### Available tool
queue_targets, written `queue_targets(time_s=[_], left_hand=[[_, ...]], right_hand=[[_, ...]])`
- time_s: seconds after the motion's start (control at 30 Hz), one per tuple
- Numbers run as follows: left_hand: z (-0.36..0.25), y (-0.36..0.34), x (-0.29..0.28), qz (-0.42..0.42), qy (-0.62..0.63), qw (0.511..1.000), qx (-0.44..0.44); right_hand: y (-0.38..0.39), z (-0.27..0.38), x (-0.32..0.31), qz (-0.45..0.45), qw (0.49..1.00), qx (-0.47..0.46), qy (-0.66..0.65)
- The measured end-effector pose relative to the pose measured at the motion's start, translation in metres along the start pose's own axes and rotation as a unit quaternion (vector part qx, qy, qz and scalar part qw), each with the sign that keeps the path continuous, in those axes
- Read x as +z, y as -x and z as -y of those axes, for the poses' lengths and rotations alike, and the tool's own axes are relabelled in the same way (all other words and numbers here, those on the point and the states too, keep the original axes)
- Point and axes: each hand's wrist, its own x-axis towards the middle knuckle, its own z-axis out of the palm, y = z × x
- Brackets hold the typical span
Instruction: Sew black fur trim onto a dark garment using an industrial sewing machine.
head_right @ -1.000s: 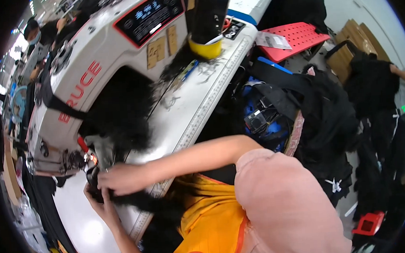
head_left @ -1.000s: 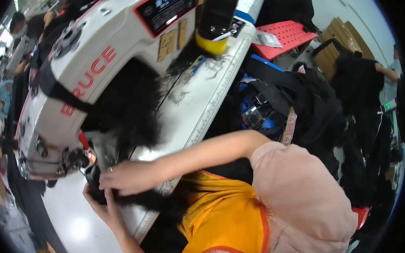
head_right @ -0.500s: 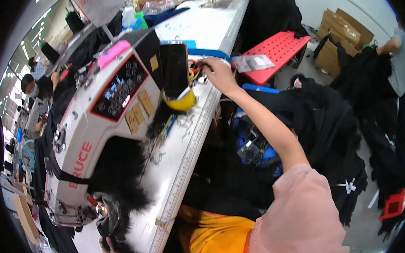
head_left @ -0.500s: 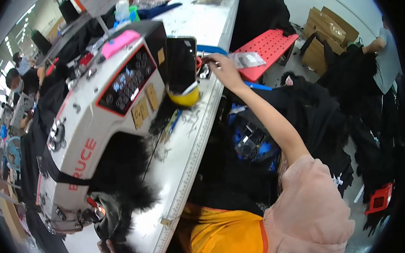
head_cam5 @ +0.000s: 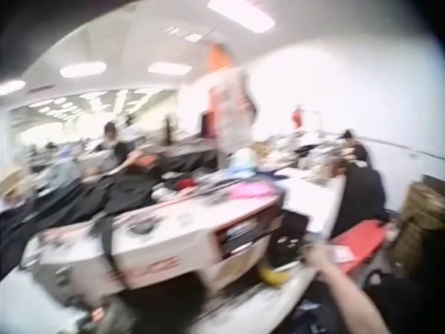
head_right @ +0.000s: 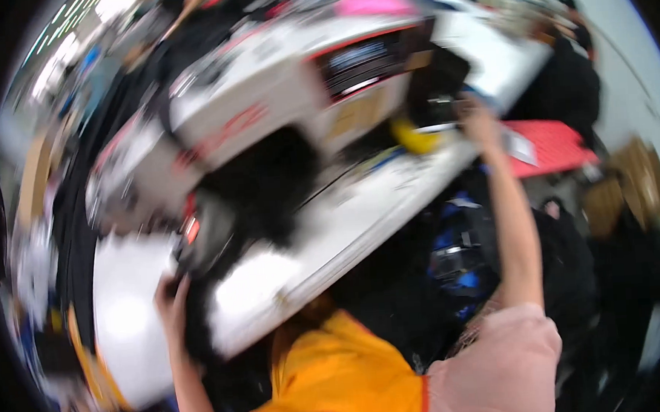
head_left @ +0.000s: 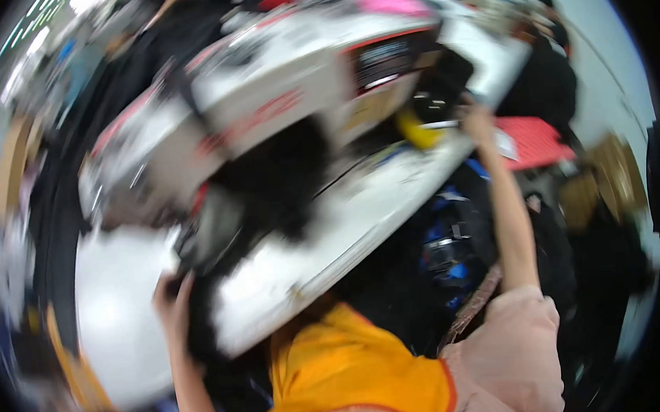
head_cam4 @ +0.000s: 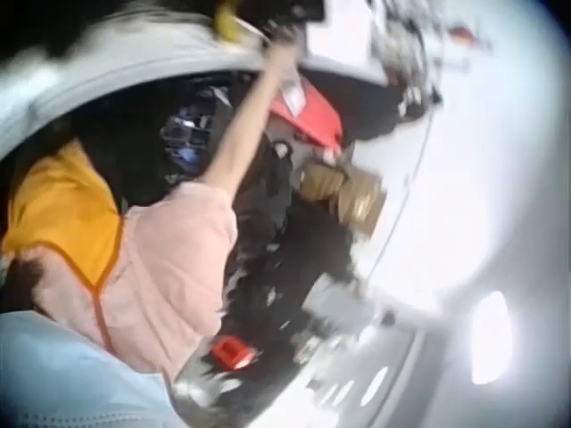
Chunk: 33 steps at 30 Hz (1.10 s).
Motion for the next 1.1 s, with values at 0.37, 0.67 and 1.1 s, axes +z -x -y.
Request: queue_targets(time_s=[0.37, 0.67, 1.1], left_hand=[[-0.017, 0.003, 0.010, 0.043, 0.094, 0.994, 0.037], [-0.013, 0.004, 0.006, 0.044, 0.124, 0.991, 0.018], [-0.022, 0.007, 0.014, -0.035, -0.072, 0.973, 0.216]], right_hand=[[0.201, 0.193, -0.004, 0.121, 0.903, -0.294, -0.289], [0.194, 0.357, 0.088, 0.164, 0.796, -0.564, -0.148], [0.190, 0.360, 0.093, 0.212, 0.757, -0.559, -0.262]])
